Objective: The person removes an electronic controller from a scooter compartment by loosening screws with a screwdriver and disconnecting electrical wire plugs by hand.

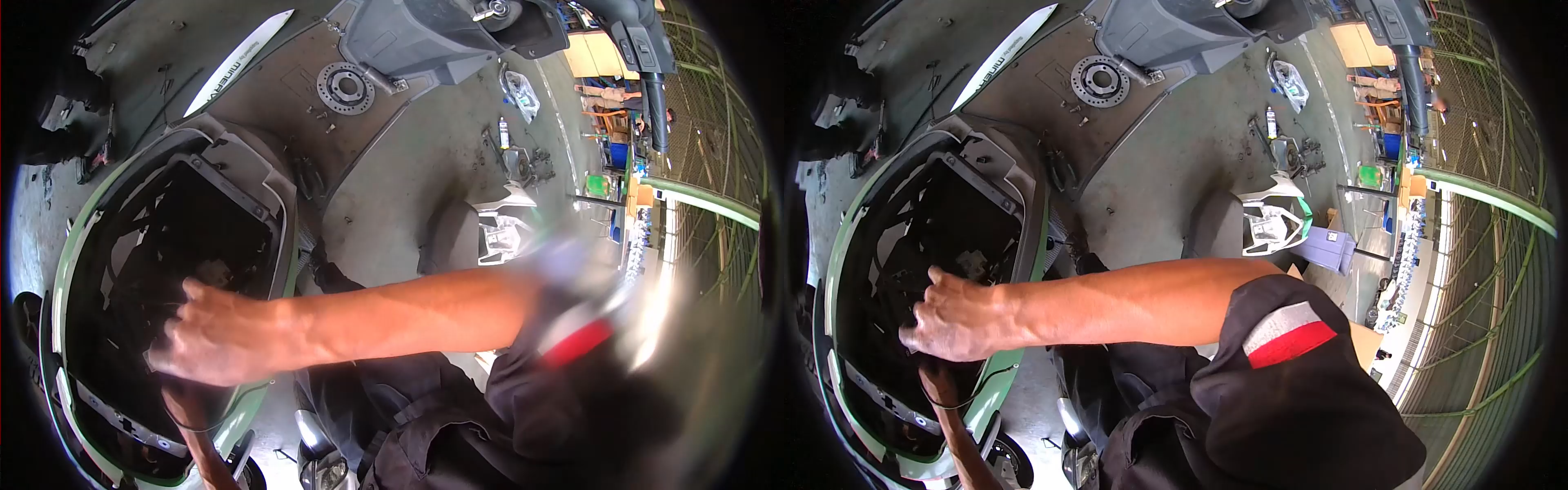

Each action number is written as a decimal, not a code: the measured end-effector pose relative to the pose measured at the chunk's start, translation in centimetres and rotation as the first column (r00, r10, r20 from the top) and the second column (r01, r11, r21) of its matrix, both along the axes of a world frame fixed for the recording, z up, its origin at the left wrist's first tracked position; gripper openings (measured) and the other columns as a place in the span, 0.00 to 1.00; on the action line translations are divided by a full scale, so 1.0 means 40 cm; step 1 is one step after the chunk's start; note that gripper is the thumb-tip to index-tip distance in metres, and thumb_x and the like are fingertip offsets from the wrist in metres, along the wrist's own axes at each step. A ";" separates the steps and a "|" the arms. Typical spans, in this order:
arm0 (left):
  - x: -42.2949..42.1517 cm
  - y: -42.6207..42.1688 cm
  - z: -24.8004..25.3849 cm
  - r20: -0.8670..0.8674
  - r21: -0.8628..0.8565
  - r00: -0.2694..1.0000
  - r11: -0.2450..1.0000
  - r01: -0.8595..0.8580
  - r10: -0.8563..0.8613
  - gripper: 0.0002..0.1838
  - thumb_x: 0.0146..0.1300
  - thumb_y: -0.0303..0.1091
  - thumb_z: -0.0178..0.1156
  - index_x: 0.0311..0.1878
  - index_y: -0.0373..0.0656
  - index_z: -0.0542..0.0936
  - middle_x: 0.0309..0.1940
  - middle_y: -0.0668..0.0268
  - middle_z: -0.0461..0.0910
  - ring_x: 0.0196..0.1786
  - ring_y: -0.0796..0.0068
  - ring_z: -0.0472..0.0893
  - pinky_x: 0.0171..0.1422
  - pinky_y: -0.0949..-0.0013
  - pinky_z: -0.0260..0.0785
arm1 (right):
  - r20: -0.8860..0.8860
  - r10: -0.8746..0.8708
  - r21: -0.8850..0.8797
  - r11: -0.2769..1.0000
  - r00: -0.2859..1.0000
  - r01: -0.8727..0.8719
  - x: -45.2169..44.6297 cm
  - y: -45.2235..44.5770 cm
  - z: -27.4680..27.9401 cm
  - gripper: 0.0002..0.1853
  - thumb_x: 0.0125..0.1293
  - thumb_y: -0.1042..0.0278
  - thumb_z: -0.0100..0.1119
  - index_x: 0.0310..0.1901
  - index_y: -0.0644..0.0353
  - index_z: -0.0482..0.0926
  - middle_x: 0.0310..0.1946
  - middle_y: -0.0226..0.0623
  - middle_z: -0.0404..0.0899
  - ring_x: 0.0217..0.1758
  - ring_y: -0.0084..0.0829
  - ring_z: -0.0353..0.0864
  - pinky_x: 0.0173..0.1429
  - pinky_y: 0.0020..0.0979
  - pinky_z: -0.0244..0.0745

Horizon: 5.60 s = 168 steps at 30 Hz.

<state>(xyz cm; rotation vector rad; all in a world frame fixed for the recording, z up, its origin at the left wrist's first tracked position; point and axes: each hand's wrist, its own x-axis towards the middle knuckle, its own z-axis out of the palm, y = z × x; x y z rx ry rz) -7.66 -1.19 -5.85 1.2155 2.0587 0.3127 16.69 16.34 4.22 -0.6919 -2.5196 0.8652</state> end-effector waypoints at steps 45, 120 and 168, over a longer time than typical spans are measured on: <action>0.023 0.029 0.046 0.205 -0.144 0.964 0.979 -0.142 0.170 0.22 0.65 0.42 0.61 0.45 0.25 0.79 0.40 0.37 0.82 0.42 0.42 0.81 0.48 0.46 0.71 | -0.010 0.044 0.085 0.995 0.999 -0.043 -0.035 -0.031 -0.028 0.23 0.68 0.51 0.60 0.45 0.69 0.79 0.19 0.41 0.81 0.24 0.42 0.85 0.44 0.46 0.72; 0.002 -0.020 0.054 0.008 -0.178 1.000 0.984 0.028 -0.027 0.23 0.75 0.44 0.56 0.60 0.32 0.78 0.52 0.40 0.81 0.57 0.45 0.79 0.66 0.53 0.68 | 0.048 -0.309 -0.924 0.347 0.950 0.160 0.340 -0.083 0.016 0.23 0.70 0.61 0.62 0.59 0.62 0.66 0.40 0.40 0.78 0.39 0.34 0.77 0.50 0.37 0.74; 0.096 -0.016 0.230 -0.113 -0.169 0.963 0.960 0.224 -0.245 0.23 0.74 0.38 0.52 0.68 0.41 0.71 0.56 0.41 0.75 0.52 0.34 0.79 0.54 0.44 0.74 | 0.377 -0.732 -0.429 0.405 0.567 0.808 0.339 -0.378 -0.780 0.16 0.65 0.74 0.61 0.54 0.65 0.77 0.49 0.52 0.83 0.55 0.55 0.82 0.58 0.42 0.76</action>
